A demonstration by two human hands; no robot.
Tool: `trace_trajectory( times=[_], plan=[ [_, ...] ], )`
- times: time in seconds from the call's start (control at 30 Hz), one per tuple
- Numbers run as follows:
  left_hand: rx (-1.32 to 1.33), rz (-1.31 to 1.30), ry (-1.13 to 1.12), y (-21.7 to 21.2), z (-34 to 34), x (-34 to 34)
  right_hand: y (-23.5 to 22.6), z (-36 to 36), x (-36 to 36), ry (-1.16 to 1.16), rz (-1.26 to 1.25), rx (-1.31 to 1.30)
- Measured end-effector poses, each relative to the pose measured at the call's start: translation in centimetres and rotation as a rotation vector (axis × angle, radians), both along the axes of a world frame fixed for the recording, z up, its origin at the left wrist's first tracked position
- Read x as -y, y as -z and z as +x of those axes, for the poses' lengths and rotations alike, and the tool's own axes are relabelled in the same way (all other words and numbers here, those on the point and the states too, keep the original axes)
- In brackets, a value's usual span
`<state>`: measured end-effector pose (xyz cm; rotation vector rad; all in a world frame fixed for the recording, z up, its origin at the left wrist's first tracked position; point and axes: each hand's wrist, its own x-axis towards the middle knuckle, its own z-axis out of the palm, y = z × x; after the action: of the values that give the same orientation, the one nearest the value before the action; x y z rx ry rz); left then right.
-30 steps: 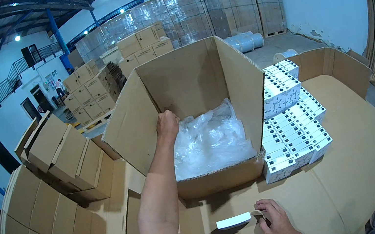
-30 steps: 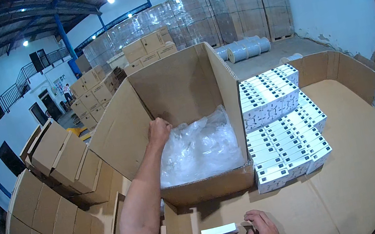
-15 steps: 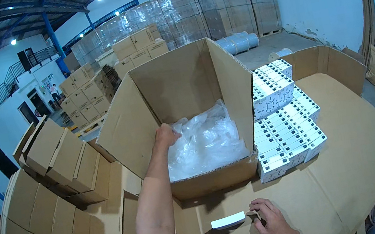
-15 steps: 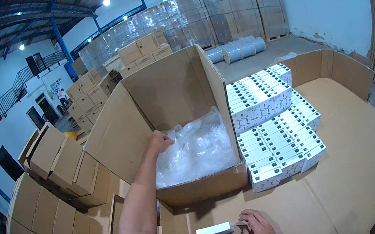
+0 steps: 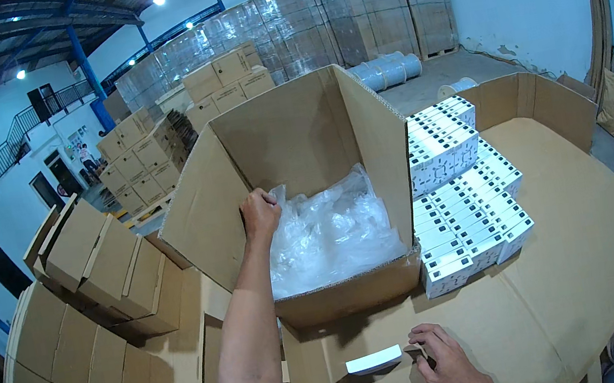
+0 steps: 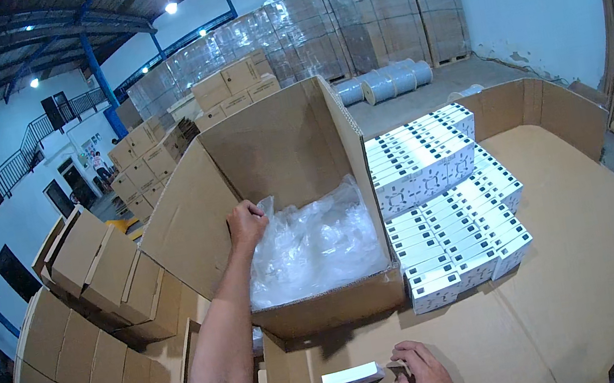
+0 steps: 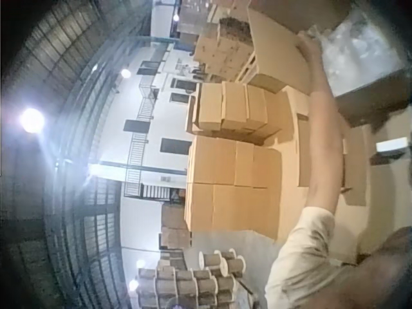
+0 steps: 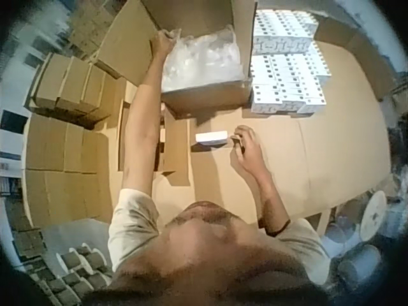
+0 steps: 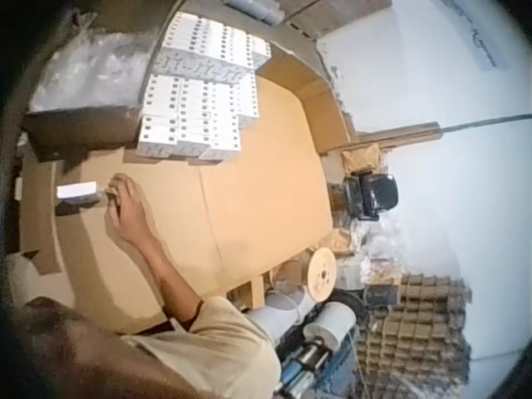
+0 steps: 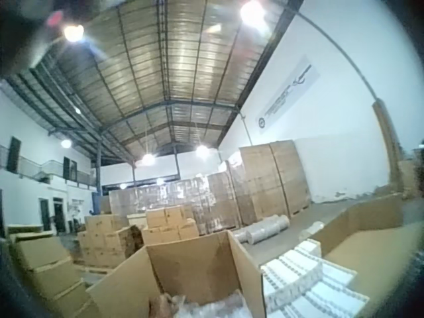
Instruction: Packing small white boxes into plastic bags and placing them into a larger cardboard box.
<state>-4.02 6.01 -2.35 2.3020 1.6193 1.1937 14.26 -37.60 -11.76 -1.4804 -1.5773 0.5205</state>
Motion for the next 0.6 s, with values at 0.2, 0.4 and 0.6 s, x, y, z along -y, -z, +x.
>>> trace_trajectory(
  times=[0.2,0.4,0.6],
  plan=[
    [0.182,0.006,0.091,0.4,0.3,0.3,0.3,0.3,0.0,-0.002,-0.008,0.031],
    [0.11,-0.082,0.054,-0.2,0.6,-0.5,-0.1,0.2,0.0,-0.004,-0.063,0.016],
    [0.212,0.055,-0.022,-0.1,0.1,-1.2,-0.2,0.2,0.0,-0.006,-0.092,0.024]
  ],
)
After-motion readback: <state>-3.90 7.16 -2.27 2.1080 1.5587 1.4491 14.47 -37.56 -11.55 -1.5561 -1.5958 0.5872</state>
